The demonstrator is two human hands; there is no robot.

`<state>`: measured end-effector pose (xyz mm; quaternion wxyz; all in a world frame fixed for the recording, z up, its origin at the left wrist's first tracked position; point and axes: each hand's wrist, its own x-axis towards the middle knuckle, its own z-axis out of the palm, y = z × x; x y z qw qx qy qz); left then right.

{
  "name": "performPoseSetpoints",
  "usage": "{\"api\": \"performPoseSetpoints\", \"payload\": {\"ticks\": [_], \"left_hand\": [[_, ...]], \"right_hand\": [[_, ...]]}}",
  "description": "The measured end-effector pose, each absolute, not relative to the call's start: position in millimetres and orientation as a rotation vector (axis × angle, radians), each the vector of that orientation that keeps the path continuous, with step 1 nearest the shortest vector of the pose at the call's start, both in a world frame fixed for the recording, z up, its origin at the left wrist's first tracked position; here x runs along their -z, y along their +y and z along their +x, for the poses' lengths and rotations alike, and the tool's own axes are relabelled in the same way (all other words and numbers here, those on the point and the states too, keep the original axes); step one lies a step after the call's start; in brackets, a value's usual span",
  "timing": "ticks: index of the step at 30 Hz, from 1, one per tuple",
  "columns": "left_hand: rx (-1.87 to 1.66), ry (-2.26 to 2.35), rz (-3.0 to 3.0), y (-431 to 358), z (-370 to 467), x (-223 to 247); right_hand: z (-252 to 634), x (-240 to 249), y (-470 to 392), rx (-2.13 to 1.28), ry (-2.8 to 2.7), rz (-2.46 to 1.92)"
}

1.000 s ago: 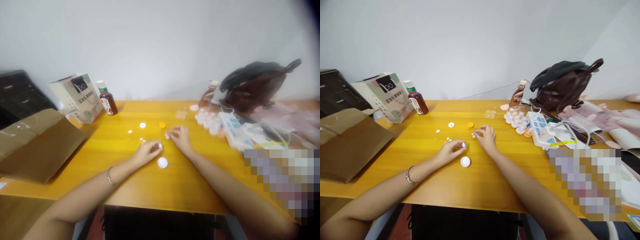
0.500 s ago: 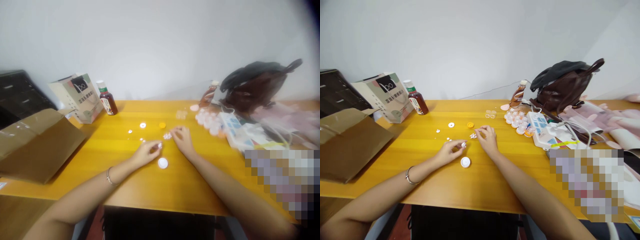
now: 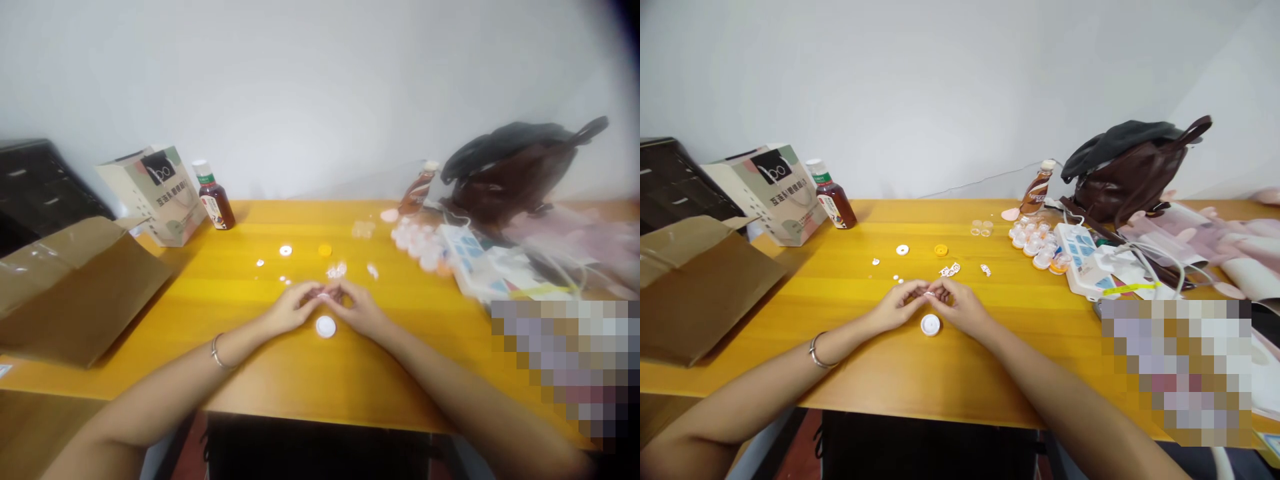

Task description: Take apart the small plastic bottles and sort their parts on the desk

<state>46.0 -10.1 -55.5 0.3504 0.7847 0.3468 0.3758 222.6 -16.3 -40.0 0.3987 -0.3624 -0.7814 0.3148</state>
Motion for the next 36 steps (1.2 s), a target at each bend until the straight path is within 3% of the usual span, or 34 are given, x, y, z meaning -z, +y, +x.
{"api": "performPoseSetpoints", "payload": {"ticks": [6,14,36], "left_hand": [[-0.966,1.046,1.915,-9.2,46.7,54.9],[-0.918,1.051,1.870,-8.6,46.2,56.7],[-0.829,1.041,1.590,-11.9,51.2,50.7]], "right_hand": [[221.7,40.7,-18.9,-0.761,-1.866,-0.942],[219.6,44.2,-15.8,-1.044,-1.747,-0.887],[219.4,45.6,-8.5,-1.348,-1.557,-1.034]]}}
